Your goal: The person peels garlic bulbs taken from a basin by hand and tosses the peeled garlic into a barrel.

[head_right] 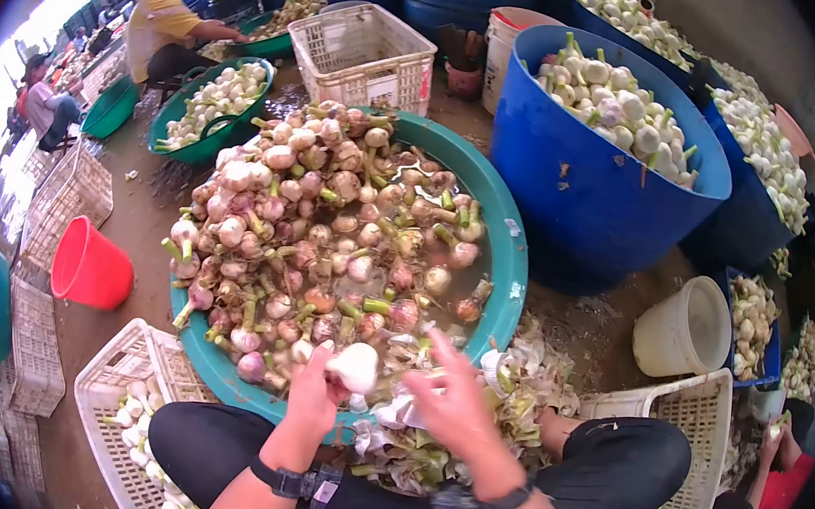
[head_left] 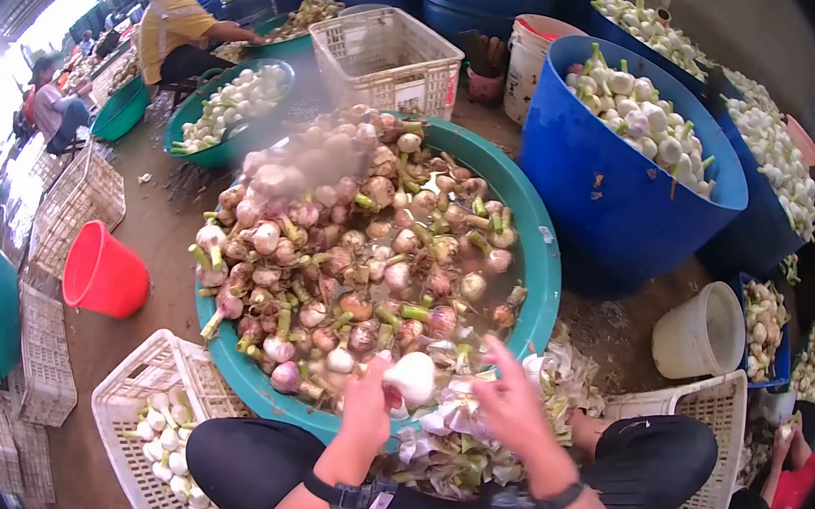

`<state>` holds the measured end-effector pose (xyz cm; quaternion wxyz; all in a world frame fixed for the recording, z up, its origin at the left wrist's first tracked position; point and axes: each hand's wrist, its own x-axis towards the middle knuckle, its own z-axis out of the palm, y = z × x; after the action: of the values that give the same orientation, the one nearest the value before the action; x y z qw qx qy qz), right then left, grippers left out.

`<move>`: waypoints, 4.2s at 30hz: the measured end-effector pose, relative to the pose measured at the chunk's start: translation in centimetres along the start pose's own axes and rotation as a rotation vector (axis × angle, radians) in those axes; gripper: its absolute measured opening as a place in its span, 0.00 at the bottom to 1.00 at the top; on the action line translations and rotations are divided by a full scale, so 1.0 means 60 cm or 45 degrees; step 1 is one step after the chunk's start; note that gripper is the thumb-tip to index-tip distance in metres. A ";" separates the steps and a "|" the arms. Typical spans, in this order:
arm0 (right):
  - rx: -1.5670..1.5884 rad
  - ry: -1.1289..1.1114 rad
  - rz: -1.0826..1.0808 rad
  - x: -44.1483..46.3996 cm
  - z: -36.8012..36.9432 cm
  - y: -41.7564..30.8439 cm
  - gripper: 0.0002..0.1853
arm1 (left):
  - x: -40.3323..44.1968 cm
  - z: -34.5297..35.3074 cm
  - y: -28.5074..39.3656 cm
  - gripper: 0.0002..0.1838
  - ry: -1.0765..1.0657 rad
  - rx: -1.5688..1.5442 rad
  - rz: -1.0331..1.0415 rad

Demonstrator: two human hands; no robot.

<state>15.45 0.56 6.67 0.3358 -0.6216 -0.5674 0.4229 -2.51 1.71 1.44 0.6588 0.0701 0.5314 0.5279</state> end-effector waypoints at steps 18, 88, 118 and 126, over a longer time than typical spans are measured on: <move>-2.113 -0.893 -0.111 0.353 -0.006 0.190 0.21 | 0.038 -0.002 -0.018 0.18 -0.163 1.381 0.284; 2.007 -0.047 0.327 0.035 -0.048 -0.060 0.11 | -0.022 0.037 -0.019 0.33 -0.676 1.437 1.017; -0.477 -0.014 -0.414 0.011 -0.028 0.019 0.09 | -0.038 0.051 -0.003 0.26 -0.514 1.487 0.899; 0.892 -0.135 -0.041 0.030 0.001 0.010 0.16 | 0.014 -0.003 0.002 0.24 -0.124 0.615 0.205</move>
<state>15.68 2.28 5.83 0.5054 -0.4369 -0.4144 0.6180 -2.85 2.30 0.93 0.6037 0.2927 0.6025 0.4323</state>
